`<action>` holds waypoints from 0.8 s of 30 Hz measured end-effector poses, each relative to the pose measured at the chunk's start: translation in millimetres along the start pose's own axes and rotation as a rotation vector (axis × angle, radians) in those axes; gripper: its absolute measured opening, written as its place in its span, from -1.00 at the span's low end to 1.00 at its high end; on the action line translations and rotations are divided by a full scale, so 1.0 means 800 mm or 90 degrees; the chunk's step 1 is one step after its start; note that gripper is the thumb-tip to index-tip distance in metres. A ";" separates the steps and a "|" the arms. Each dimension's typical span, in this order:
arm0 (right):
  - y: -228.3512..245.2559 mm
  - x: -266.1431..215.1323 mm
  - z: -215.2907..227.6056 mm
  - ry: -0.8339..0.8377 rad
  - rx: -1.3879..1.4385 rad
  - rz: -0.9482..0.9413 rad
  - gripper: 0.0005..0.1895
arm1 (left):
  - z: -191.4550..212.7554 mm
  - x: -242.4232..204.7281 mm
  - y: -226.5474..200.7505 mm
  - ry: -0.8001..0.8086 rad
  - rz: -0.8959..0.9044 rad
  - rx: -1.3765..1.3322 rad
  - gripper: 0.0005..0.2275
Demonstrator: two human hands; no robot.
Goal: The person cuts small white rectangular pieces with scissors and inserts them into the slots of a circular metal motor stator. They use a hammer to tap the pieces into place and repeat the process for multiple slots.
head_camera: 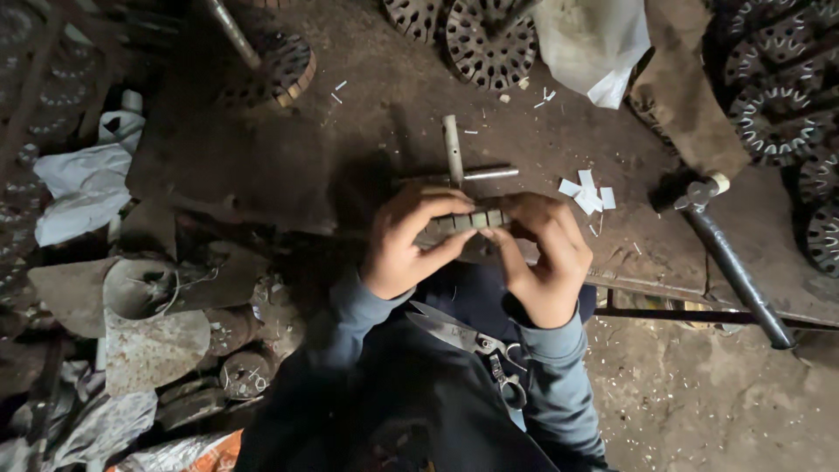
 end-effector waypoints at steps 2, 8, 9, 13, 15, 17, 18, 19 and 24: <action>0.001 -0.008 0.002 0.000 -0.002 0.022 -0.70 | -0.002 -0.005 -0.001 0.020 -0.006 0.009 -0.64; -0.003 -0.034 0.005 -0.016 -0.019 0.041 -0.70 | -0.003 -0.018 -0.006 0.096 -0.019 0.016 -0.58; -0.004 -0.036 0.006 -0.019 -0.026 0.044 -0.71 | -0.003 -0.019 -0.007 0.107 -0.021 0.021 -0.58; -0.008 -0.042 0.003 -0.029 -0.008 0.048 -0.70 | -0.002 -0.017 -0.006 0.102 -0.031 0.021 -0.60; -0.014 -0.043 0.002 -0.026 0.003 0.041 -0.69 | -0.003 -0.018 -0.006 0.094 -0.039 0.011 -0.61; -0.020 -0.044 0.000 -0.028 0.007 0.036 -0.68 | -0.004 -0.018 -0.004 0.103 -0.031 0.010 -0.62; -0.023 -0.044 -0.001 -0.032 0.005 0.034 -0.68 | -0.004 -0.018 -0.002 0.107 -0.027 0.009 -0.62; -0.026 -0.044 -0.002 -0.036 0.003 0.033 -0.67 | -0.005 -0.018 -0.001 0.112 -0.026 0.013 -0.62; -0.030 -0.044 -0.004 -0.039 -0.011 0.029 -0.72 | -0.007 -0.017 0.001 0.130 -0.023 0.015 -0.61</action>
Point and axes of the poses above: each hand's wrist, its own x-axis towards the middle knuckle, its own z-axis out of the back of the hand, y = z × x, the point moved 8 cm from there along x, towards the middle knuckle, and after that the axes turned 4 degrees about -y, right-handed, at the moved point
